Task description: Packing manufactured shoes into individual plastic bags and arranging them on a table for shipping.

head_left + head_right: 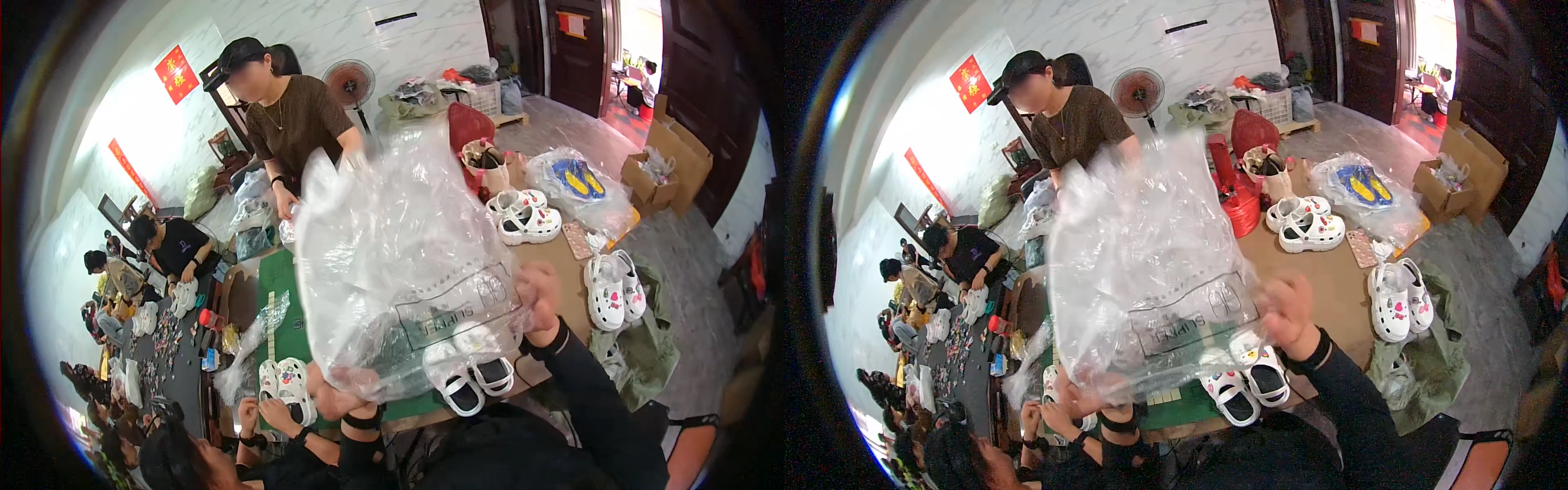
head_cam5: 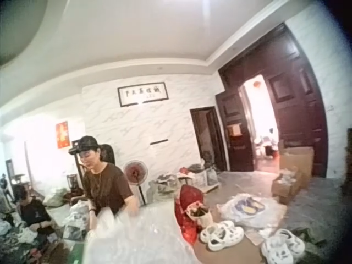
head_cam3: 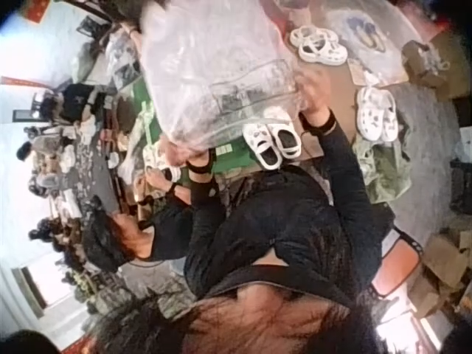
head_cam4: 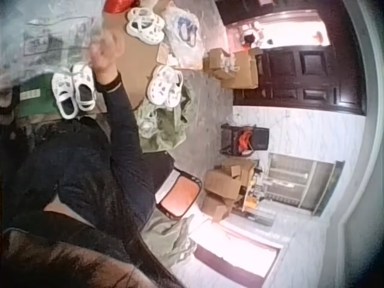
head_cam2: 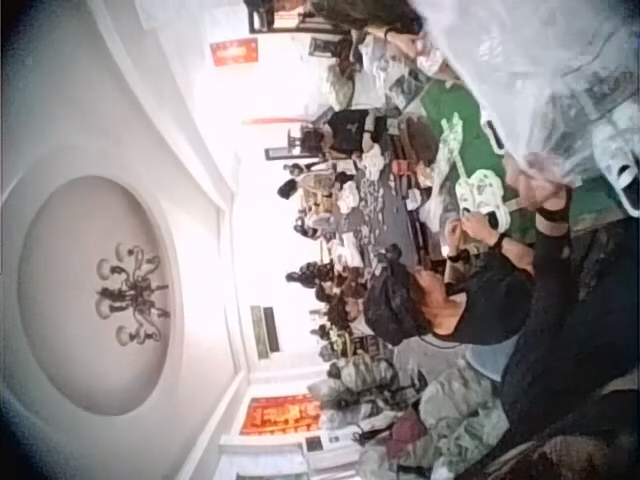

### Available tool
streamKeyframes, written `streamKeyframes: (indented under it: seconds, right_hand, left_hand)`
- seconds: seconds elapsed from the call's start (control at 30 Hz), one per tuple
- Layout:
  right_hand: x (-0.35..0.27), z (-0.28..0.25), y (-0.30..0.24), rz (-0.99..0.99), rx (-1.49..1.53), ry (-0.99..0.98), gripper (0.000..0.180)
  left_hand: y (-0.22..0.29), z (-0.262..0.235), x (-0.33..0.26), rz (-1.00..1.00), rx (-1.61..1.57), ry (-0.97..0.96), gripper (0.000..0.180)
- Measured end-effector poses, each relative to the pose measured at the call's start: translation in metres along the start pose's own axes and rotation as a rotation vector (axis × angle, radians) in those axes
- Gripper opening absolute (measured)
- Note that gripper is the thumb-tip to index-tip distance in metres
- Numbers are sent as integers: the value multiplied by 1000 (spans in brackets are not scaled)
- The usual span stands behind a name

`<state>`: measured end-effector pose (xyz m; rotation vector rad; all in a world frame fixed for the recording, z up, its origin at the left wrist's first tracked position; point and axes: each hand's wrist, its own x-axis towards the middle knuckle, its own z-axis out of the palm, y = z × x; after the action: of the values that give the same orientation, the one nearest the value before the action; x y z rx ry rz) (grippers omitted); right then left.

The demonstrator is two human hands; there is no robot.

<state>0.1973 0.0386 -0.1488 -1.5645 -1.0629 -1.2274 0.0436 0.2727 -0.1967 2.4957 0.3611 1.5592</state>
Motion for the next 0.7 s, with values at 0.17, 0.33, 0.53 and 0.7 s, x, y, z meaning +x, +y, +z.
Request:
streamKeyframes:
  seconds: [0.17,0.33,0.53,0.7]
  right_hand:
    - [-185,-4,66,343,-159,-1292,15]
    - [-161,10,63,440,-335,-1179,17]
    - [-46,6,15,260,-140,-295,34]
    - [-98,-6,23,233,-193,-1254,65]
  left_hand:
    - [-32,59,-79,-26,262,-1250,22]
    - [-33,71,-106,-201,162,-1168,22]
    - [16,63,-42,-310,-399,43,48]
    - [8,39,-89,-119,-20,-590,43]
